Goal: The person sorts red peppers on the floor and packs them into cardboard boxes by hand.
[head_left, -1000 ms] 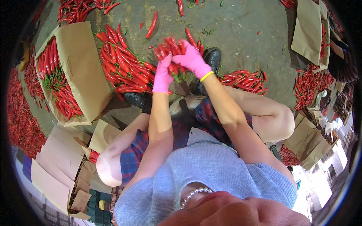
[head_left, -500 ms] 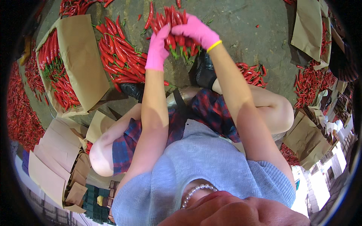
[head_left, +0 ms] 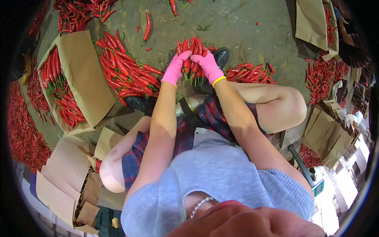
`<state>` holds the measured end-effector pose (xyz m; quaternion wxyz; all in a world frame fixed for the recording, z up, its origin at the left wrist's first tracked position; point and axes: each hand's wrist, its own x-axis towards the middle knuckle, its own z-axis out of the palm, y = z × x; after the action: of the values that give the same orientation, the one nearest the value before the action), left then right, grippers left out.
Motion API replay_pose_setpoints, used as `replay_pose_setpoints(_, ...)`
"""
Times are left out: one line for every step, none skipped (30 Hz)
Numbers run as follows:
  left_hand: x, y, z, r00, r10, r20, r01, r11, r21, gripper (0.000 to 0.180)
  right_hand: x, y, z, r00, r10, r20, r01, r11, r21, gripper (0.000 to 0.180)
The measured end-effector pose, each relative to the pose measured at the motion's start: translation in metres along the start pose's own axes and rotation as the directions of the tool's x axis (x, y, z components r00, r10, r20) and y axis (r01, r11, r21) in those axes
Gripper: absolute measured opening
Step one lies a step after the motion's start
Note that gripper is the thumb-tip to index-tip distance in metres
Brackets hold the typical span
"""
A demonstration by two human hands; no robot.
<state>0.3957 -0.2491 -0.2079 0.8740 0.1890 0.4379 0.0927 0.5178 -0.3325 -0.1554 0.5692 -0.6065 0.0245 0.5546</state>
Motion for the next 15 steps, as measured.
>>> replay_pose_setpoints(0.007,0.000,-0.004,0.999,-0.003,0.043,0.006,0.997,-0.078,0.039,0.006,-0.011,-0.001,0.994,0.049,0.093,-0.048,0.999,-0.013,0.041)
replay_pose_setpoints(0.010,0.002,-0.010,0.996,0.000,0.084,0.013,0.988,-0.155,0.041,0.012,-0.021,0.002,0.977,0.100,0.188,-0.096,0.995,-0.030,0.042)
replay_pose_setpoints(0.010,0.004,-0.020,0.993,0.078,0.088,-0.061,0.980,-0.191,0.043,0.017,-0.028,0.009,0.965,0.062,0.255,-0.032,0.992,-0.120,0.044)
replay_pose_setpoints(0.004,-0.001,-0.019,0.987,0.130,0.097,-0.106,0.968,-0.227,0.045,0.020,-0.032,0.009,0.953,0.037,0.299,0.025,0.980,-0.200,0.046)
replay_pose_setpoints(-0.010,-0.003,-0.025,0.978,0.186,0.094,-0.157,0.954,-0.255,0.046,0.021,-0.029,0.015,0.935,0.017,0.355,0.084,0.960,-0.266,0.048)
replay_pose_setpoints(-0.024,-0.007,-0.030,0.984,0.162,0.075,-0.138,0.957,-0.255,0.048,0.017,-0.018,0.019,0.935,-0.059,0.350,0.160,0.950,-0.269,0.056)
replay_pose_setpoints(-0.044,-0.014,-0.039,0.989,0.139,0.048,-0.123,0.959,-0.255,0.050,0.010,-0.001,0.021,0.931,0.038,0.362,0.077,0.951,-0.299,0.059)
replay_pose_setpoints(-0.060,-0.019,-0.043,0.992,0.127,0.028,-0.115,0.959,-0.260,0.052,0.006,0.009,0.022,0.919,0.127,0.374,0.007,0.942,-0.336,0.061)
replay_pose_setpoints(-0.078,-0.023,-0.043,0.988,0.131,-0.086,-0.148,0.961,-0.235,0.054,-0.005,0.005,0.034,0.916,0.233,0.328,-0.053,0.879,-0.474,0.062)
replay_pose_setpoints(-0.084,-0.028,-0.041,0.986,0.156,-0.059,-0.166,0.953,-0.254,0.054,-0.008,0.004,0.043,0.915,0.167,0.368,0.035,0.874,-0.485,0.060)
replay_pose_setpoints(-0.084,-0.029,-0.039,0.976,0.205,-0.068,-0.216,0.938,-0.269,0.053,-0.006,-0.003,0.045,0.904,0.185,0.386,0.065,0.831,-0.552,0.053)
replay_pose_setpoints(-0.080,-0.030,-0.038,0.965,0.253,-0.077,-0.264,0.921,-0.285,0.053,-0.002,-0.011,0.045,0.893,0.205,0.401,0.096,0.783,-0.615,0.047)
replay_pose_setpoints(-0.079,-0.024,-0.024,0.962,0.229,-0.151,-0.268,0.903,-0.335,0.054,0.005,-0.020,0.044,0.875,0.183,0.448,0.147,0.782,-0.606,0.040)
replay_pose_setpoints(-0.076,-0.016,-0.011,0.954,0.200,-0.225,-0.275,0.883,-0.381,0.054,0.014,-0.032,0.045,0.853,0.162,0.496,0.197,0.781,-0.593,0.034)
replay_pose_setpoints(-0.075,-0.008,-0.019,0.958,0.273,-0.087,-0.282,0.850,-0.444,0.055,0.013,-0.054,0.066,0.810,0.312,0.496,0.098,0.762,-0.640,0.028)
